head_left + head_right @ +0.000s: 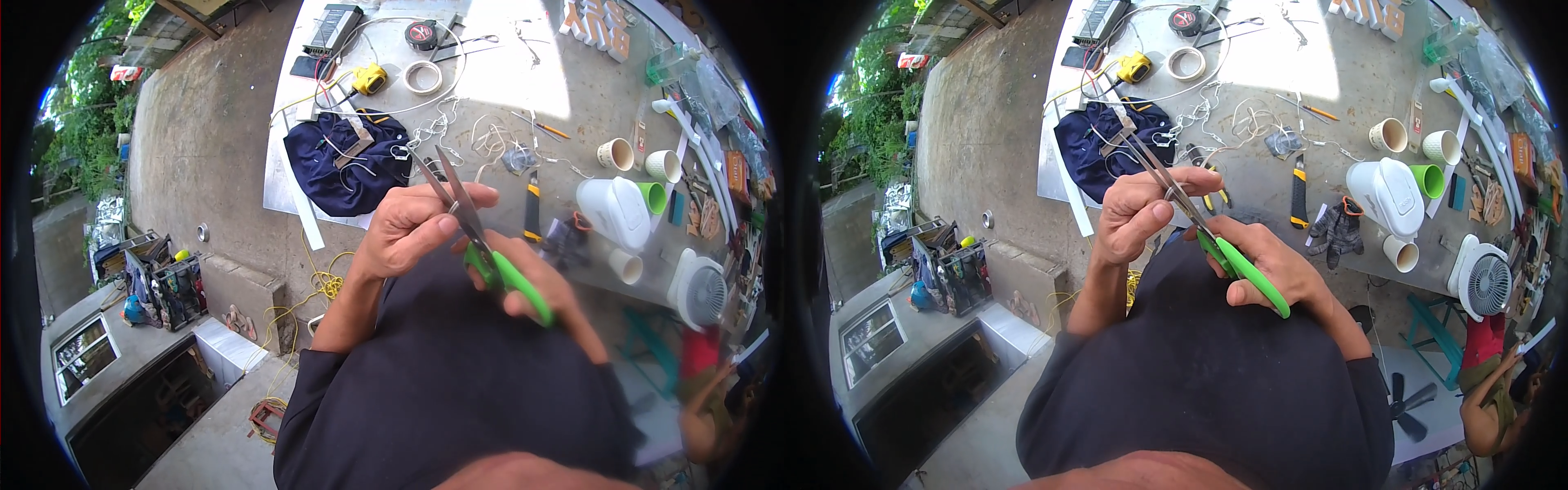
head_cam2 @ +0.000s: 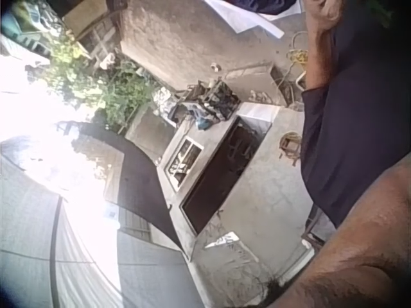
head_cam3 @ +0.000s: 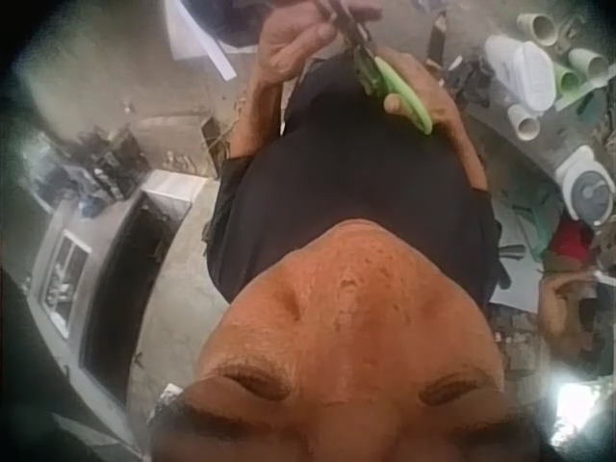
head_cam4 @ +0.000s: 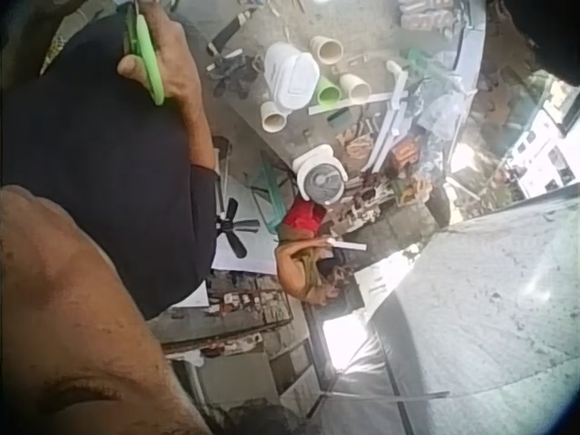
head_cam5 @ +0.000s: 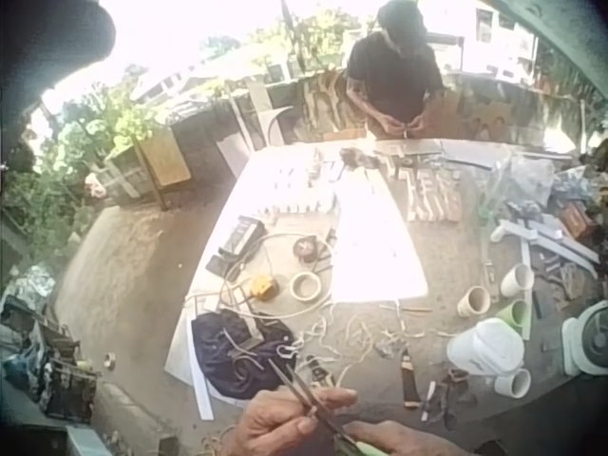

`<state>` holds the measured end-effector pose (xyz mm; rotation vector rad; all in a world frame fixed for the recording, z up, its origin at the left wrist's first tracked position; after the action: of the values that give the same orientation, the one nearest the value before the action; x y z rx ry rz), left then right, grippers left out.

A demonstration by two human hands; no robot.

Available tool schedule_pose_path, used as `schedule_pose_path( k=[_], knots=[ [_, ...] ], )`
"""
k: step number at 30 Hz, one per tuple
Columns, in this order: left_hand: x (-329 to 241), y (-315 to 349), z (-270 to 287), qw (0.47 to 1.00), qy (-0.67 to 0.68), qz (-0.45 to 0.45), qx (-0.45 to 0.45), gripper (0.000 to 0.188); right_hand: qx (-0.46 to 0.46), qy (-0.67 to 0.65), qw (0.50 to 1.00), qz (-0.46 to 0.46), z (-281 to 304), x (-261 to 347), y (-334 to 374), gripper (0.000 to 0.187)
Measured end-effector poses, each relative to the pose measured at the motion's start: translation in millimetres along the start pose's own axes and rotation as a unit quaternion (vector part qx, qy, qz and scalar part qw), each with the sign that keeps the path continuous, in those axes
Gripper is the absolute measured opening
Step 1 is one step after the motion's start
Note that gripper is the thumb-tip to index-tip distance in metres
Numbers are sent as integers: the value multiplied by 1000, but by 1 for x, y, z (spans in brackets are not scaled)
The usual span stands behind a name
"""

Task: Cutting and preparing wire for an LED neon sign assembly.

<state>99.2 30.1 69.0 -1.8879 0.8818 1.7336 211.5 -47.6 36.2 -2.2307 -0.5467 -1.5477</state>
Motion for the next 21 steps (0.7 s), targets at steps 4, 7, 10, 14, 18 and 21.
schedule_pose_path(
  k=[4,7,10,14,18,21],
  knots=[
    [-2,1,-3,1000,-11,-11,16,32,4,5,1000,5,0,1,0,108],
    [1,1,-2,1000,-6,-3,14,32,8,8,1000,3,0,1,0,108],
    [2,1,-1,1000,-6,-1,11,32,7,12,1000,3,0,1,-1,109],
    [2,1,-1,1000,-2,-4,13,32,0,10,1000,2,0,0,-1,109],
    [2,1,1,1000,17,0,8,30,-15,8,1000,0,3,-2,-1,102],
    [3,1,1,1000,9,-2,6,27,-42,25,999,2,7,-1,1,85]
  ],
)
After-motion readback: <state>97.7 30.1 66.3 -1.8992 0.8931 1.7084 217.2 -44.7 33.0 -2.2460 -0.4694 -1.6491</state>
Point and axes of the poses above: each hand's wrist, its own y-axis away from the middle knuckle, its own z-axis out of the back of the hand, x = y × z, the point moved 9 cm from there along -y, towards the middle knuckle, and after that the axes turned 13 degrees about z, right-handed, at the moved point
